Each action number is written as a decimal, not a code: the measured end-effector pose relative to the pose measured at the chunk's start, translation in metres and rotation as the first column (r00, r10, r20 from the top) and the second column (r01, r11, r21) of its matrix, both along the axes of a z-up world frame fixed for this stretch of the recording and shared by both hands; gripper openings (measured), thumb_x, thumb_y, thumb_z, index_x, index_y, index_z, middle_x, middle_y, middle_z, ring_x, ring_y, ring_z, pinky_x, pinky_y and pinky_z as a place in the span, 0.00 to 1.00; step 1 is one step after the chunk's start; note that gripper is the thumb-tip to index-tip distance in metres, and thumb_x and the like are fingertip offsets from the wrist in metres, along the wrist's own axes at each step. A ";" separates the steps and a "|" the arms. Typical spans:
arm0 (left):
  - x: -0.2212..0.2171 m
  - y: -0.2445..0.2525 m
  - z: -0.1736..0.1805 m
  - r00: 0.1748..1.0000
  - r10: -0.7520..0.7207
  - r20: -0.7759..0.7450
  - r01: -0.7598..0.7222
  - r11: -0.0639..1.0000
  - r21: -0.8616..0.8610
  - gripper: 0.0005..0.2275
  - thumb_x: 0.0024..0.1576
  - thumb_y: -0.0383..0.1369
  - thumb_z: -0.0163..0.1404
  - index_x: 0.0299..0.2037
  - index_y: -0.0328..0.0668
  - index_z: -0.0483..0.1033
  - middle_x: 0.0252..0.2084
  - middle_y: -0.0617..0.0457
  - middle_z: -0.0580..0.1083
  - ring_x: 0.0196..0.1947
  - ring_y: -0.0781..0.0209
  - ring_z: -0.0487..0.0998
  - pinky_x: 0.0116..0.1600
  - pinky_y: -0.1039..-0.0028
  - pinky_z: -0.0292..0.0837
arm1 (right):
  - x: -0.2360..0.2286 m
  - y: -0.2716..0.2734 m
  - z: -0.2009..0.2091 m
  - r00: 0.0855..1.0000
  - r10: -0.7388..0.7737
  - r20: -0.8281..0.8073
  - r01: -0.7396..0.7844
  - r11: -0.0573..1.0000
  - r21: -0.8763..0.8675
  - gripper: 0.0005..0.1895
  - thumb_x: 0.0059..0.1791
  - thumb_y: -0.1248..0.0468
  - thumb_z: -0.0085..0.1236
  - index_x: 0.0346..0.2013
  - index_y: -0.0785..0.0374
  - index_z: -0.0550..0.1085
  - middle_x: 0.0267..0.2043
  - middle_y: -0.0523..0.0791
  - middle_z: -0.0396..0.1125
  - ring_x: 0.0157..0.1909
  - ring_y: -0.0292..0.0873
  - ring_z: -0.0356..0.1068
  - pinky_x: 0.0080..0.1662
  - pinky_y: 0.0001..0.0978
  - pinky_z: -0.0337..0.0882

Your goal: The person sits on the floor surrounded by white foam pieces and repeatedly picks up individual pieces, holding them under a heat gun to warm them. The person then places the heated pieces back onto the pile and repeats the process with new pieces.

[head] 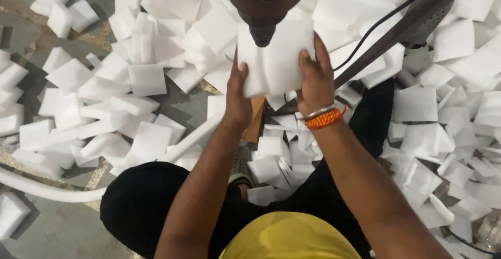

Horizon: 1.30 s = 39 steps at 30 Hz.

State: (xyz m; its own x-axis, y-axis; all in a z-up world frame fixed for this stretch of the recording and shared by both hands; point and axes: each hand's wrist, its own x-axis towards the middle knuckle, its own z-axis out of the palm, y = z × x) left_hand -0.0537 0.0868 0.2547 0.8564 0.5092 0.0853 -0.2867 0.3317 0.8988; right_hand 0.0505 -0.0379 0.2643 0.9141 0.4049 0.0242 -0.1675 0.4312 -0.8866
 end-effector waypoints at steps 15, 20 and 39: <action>0.005 0.011 0.015 0.997 0.024 -0.074 -0.010 0.982 0.188 0.37 0.62 0.58 0.19 0.79 0.49 0.32 0.80 0.43 0.29 0.79 0.46 0.36 0.75 0.56 0.45 | 0.002 0.002 0.020 0.972 0.004 0.237 -0.011 1.000 0.026 0.33 0.56 0.61 0.59 0.74 0.64 0.59 0.65 0.51 0.68 0.62 0.45 0.72 0.61 0.38 0.78; -0.017 -0.011 -0.001 0.986 0.159 -0.047 -0.113 0.853 0.509 0.27 0.73 0.47 0.19 0.80 0.44 0.36 0.83 0.41 0.35 0.83 0.43 0.35 0.81 0.57 0.42 | -0.021 -0.010 0.008 0.954 0.018 0.300 -0.005 0.999 -0.046 0.33 0.57 0.64 0.55 0.75 0.67 0.58 0.68 0.52 0.64 0.65 0.42 0.67 0.65 0.37 0.71; -0.095 -0.025 -0.039 0.937 0.263 -0.232 0.198 0.149 0.969 0.58 0.46 0.73 0.43 0.78 0.37 0.38 0.75 0.20 0.47 0.76 0.26 0.46 0.74 0.41 0.36 | -0.026 -0.084 -0.044 0.834 0.374 -0.406 -0.402 0.915 0.018 0.28 0.50 0.57 0.52 0.63 0.65 0.65 0.54 0.49 0.69 0.53 0.49 0.74 0.49 0.52 0.78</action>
